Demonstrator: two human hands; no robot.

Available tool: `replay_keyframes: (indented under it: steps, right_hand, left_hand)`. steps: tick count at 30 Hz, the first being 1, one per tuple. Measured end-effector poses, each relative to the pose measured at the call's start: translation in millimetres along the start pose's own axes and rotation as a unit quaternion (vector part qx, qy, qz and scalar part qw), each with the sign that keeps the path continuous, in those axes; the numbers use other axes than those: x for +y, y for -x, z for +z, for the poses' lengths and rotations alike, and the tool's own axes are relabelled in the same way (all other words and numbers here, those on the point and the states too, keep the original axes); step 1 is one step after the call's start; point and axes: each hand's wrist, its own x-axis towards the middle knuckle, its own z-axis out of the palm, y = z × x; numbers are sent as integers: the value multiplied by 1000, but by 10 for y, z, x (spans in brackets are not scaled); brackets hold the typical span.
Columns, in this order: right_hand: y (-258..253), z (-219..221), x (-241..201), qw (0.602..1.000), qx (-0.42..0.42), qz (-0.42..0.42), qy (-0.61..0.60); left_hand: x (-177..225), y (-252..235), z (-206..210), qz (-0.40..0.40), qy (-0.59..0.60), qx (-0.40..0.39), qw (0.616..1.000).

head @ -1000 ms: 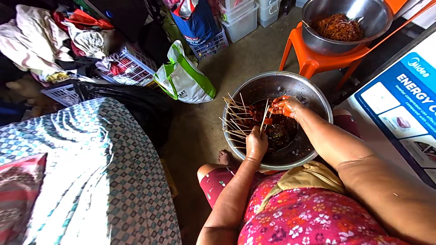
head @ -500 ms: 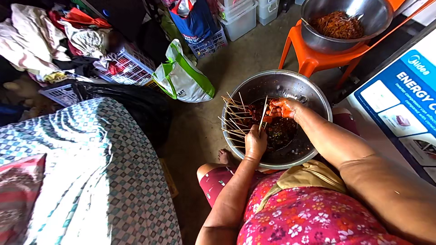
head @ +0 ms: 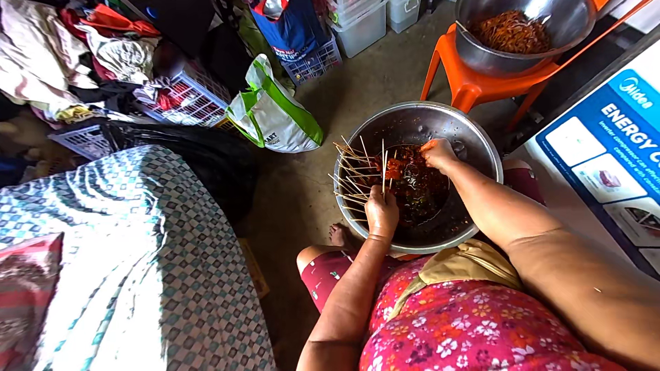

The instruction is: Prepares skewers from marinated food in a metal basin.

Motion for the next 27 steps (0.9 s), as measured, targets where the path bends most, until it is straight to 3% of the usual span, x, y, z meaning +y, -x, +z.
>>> replay_keyframes:
  steps: [2, 4, 7, 10, 16, 19, 22, 27]
  right_hand:
    - [-35, 0, 55, 989, 15, -33, 141]
    - [-11, 81, 67, 967, -32, -53, 247]
    - [-27, 180, 114, 942, -84, -59, 320]
    - [-103, 150, 137, 941, -102, -36, 322]
    - [90, 90, -58, 948, -46, -36, 313]
    - [154, 233, 34, 945, -83, -87, 305]
    - [247, 324, -27, 933, -147, -39, 328]
    - [276, 283, -99, 930, -152, -32, 332]
  left_hand:
    - [2, -8, 5, -4, 3, -5, 1000]
    - [-9, -17, 7, -5, 9, -12, 1000]
    - [-28, -19, -5, -11, 12, -20, 1000]
    - [-20, -27, -13, -10, 9, -22, 1000]
    - [16, -47, -24, -4, -5, -26, 1000]
    - [-6, -35, -9, -5, -7, -34, 999]
    - [-11, -31, -14, 3, -3, -37, 999]
    - [35, -46, -42, 5, -5, -39, 999]
